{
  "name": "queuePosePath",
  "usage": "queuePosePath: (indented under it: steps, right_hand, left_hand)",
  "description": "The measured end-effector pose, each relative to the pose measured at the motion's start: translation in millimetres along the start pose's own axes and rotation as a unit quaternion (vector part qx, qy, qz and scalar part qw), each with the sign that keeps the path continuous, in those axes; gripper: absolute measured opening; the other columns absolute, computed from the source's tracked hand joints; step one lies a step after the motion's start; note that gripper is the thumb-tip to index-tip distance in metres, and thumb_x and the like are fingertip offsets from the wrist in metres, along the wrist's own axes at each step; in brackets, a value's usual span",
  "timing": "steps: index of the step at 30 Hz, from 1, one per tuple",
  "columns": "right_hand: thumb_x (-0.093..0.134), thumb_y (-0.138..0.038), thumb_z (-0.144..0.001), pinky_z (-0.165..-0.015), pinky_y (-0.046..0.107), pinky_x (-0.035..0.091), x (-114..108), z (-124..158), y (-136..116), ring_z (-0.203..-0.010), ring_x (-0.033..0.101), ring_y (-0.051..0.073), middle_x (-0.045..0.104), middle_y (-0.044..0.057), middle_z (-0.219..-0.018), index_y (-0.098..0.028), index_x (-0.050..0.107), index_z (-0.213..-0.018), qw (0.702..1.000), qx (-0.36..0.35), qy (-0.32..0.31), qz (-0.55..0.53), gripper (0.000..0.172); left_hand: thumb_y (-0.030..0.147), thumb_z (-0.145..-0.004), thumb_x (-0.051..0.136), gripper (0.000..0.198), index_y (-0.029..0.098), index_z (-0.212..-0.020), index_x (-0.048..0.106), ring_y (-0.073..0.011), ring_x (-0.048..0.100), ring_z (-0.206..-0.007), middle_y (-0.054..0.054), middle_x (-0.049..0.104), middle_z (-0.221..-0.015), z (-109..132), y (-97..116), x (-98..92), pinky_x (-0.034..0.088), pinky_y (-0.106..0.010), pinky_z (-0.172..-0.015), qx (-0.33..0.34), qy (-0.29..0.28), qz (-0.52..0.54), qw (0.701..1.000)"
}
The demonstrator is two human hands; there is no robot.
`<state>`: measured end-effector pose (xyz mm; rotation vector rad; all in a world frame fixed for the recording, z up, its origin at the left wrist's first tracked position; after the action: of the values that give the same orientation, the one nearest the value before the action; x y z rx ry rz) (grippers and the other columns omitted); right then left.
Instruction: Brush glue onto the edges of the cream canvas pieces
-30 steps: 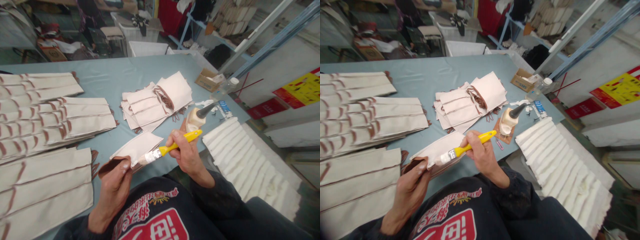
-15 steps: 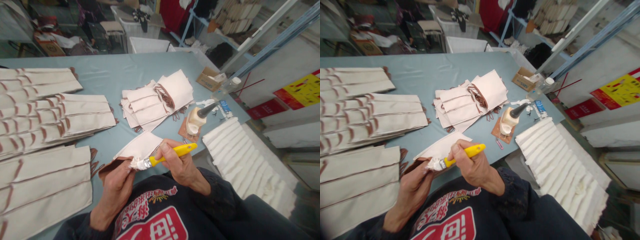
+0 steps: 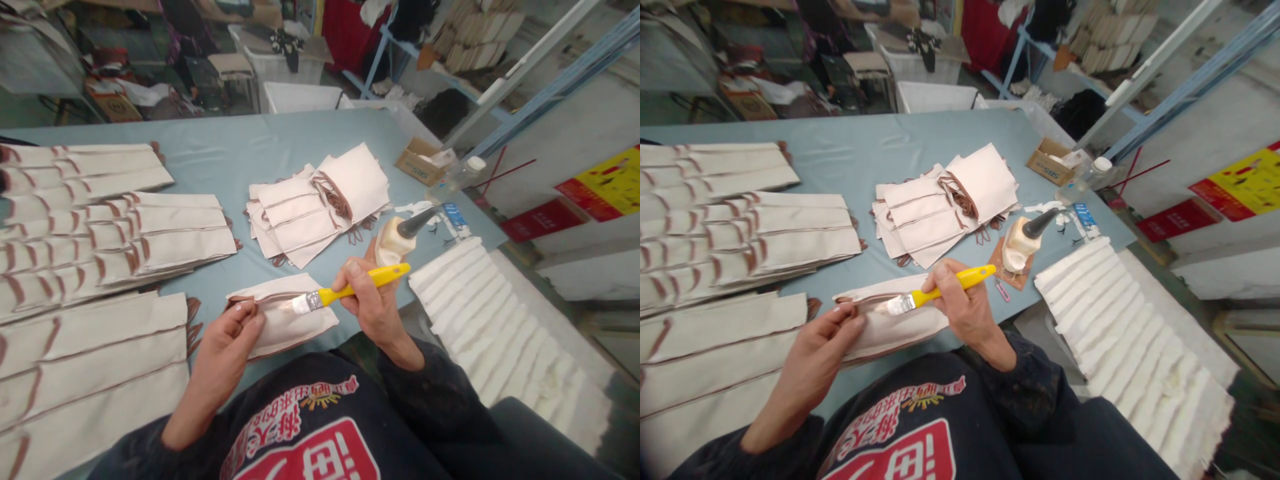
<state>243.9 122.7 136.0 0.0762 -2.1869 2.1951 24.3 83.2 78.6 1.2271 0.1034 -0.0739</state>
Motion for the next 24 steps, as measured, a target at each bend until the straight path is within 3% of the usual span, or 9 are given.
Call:
queuePosePath:
  steps: [3, 6, 9, 16, 21, 24]
  right_hand:
    - [0.053, -0.069, -0.097, -0.037, 0.020, 0.026, 8.7, 7.6, -0.9, -0.038, 0.028, 0.007, 0.038, -0.008, -0.049, -0.021, 0.059, -0.069, 0.999, -0.044, -0.013, 0.006, 0.056]
    - [0.051, -0.057, -0.102, -0.043, 0.023, 0.035, 21.6, 10.0, -1.2, -0.042, 0.039, 0.009, 0.050, -0.005, -0.053, -0.021, 0.064, -0.073, 0.990, -0.112, -0.044, 0.074, 0.048]
    - [0.050, -0.049, -0.101, -0.049, 0.026, 0.042, 27.7, 7.4, 2.0, -0.047, 0.049, 0.011, 0.061, -0.002, -0.060, -0.021, 0.065, -0.074, 0.978, -0.164, -0.021, 0.123, 0.041]
    - [0.051, -0.054, -0.100, -0.050, 0.029, 0.047, 13.2, 21.0, 6.2, -0.057, 0.062, 0.017, 0.066, 0.003, -0.065, -0.023, 0.070, -0.078, 0.976, -0.175, 0.048, 0.121, 0.042]
    - [0.051, -0.051, -0.102, -0.052, 0.030, 0.049, 20.2, 23.2, -3.5, -0.052, 0.058, 0.015, 0.064, 0.001, -0.061, -0.023, 0.069, -0.076, 0.975, -0.172, 0.022, 0.142, 0.043]
    - [0.050, -0.049, -0.103, -0.050, 0.028, 0.047, 24.5, 18.0, -5.0, -0.049, 0.055, 0.013, 0.063, -0.001, -0.060, -0.022, 0.069, -0.078, 0.971, -0.187, 0.044, 0.141, 0.042]
  left_hand:
    - [0.054, -0.076, 0.082, 0.040, 0.017, -0.090, 0.074, -0.0197, 0.067, -0.075, -0.001, 0.074, -0.079, 2.1, 2.1, 4.8, 0.054, -0.026, -0.067, -0.073, -0.037, 0.089, 0.993]
    - [0.053, -0.076, 0.084, 0.050, 0.016, -0.108, 0.077, -0.0223, 0.071, -0.079, -0.005, 0.079, -0.087, 7.1, 1.8, 10.2, 0.056, -0.028, -0.069, -0.108, -0.067, 0.134, 0.983]
    - [0.053, -0.073, 0.086, 0.055, 0.014, -0.112, 0.078, -0.0223, 0.072, -0.074, -0.006, 0.081, -0.085, 11.4, 1.2, 11.5, 0.057, -0.028, -0.065, -0.129, -0.078, 0.149, 0.977]
    - [0.050, -0.068, 0.090, 0.055, 0.015, -0.108, 0.081, -0.0157, 0.066, -0.056, -0.005, 0.081, -0.078, 15.4, 9.9, 8.5, 0.055, -0.024, -0.055, -0.147, -0.081, 0.185, 0.968]
    - [0.051, -0.071, 0.089, 0.055, 0.015, -0.112, 0.081, -0.0185, 0.071, -0.065, -0.007, 0.082, -0.084, 14.8, 14.3, 12.4, 0.056, -0.025, -0.058, -0.132, -0.107, 0.178, 0.969]
    - [0.052, -0.070, 0.088, 0.057, 0.015, -0.113, 0.080, -0.0210, 0.073, -0.070, -0.008, 0.083, -0.087, 12.4, 14.2, 12.7, 0.058, -0.027, -0.062, -0.122, -0.105, 0.163, 0.973]
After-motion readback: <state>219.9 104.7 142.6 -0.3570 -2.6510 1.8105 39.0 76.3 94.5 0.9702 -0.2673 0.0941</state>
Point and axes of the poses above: each hand's wrist, its own z-axis away from the middle knuckle, its own x-axis out of the palm, y = z × x, the point moved 5 cm from there along -z, towards the middle knuckle
